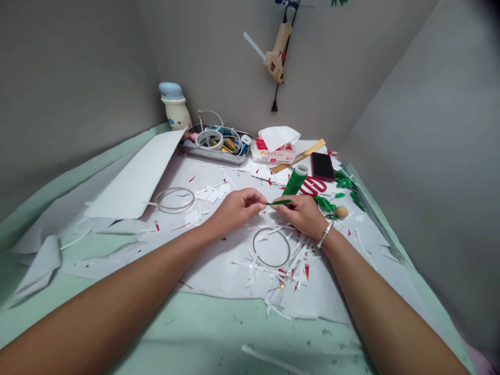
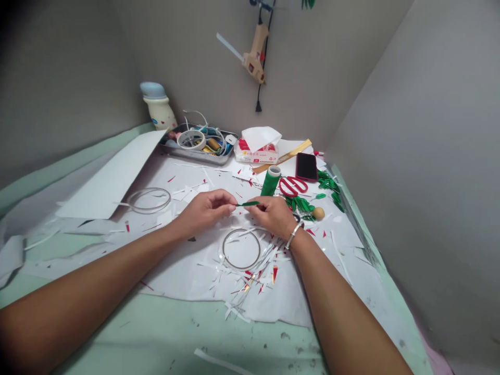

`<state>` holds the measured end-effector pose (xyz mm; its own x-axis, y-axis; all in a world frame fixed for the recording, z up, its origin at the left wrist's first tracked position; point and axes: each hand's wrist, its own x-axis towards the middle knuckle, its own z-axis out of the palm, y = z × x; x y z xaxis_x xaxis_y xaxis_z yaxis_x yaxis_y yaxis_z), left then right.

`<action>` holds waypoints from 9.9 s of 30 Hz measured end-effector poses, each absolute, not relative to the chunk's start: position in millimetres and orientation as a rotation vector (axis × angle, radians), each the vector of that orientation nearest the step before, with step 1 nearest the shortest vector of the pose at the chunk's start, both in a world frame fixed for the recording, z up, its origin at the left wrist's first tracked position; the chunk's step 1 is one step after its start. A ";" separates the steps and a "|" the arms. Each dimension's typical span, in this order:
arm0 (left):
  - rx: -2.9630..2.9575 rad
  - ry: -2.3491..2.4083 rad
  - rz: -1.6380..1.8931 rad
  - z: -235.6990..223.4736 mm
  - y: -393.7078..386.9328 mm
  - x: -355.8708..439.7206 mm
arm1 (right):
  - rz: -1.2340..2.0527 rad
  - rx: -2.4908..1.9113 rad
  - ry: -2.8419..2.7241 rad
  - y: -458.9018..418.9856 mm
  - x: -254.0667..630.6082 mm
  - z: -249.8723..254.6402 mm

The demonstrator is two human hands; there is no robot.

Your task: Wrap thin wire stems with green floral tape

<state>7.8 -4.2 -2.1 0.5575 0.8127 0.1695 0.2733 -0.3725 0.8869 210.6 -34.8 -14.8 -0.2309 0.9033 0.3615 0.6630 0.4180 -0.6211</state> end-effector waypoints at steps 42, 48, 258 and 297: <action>2.128 0.769 0.720 -4.7 -7.8 7.3 | 0.399 -1.272 -1.846 -33.9 212.0 -14.2; 1.801 0.905 0.861 -5.5 -0.6 6.8 | 0.466 -1.291 -2.096 -38.7 204.9 -14.1; 2.209 0.814 0.727 -7.5 -5.0 7.3 | 0.372 -1.243 -1.883 -34.6 209.9 -10.7; 2.359 1.087 0.874 -12.8 2.8 4.2 | 0.219 -1.150 -2.109 -47.6 192.4 -4.9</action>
<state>4.2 2.8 -12.8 0.5026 0.7803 0.3723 0.5313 -0.6185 0.5789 192.4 -47.6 -4.9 -0.3489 0.7882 0.5070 0.6671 0.5889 -0.4564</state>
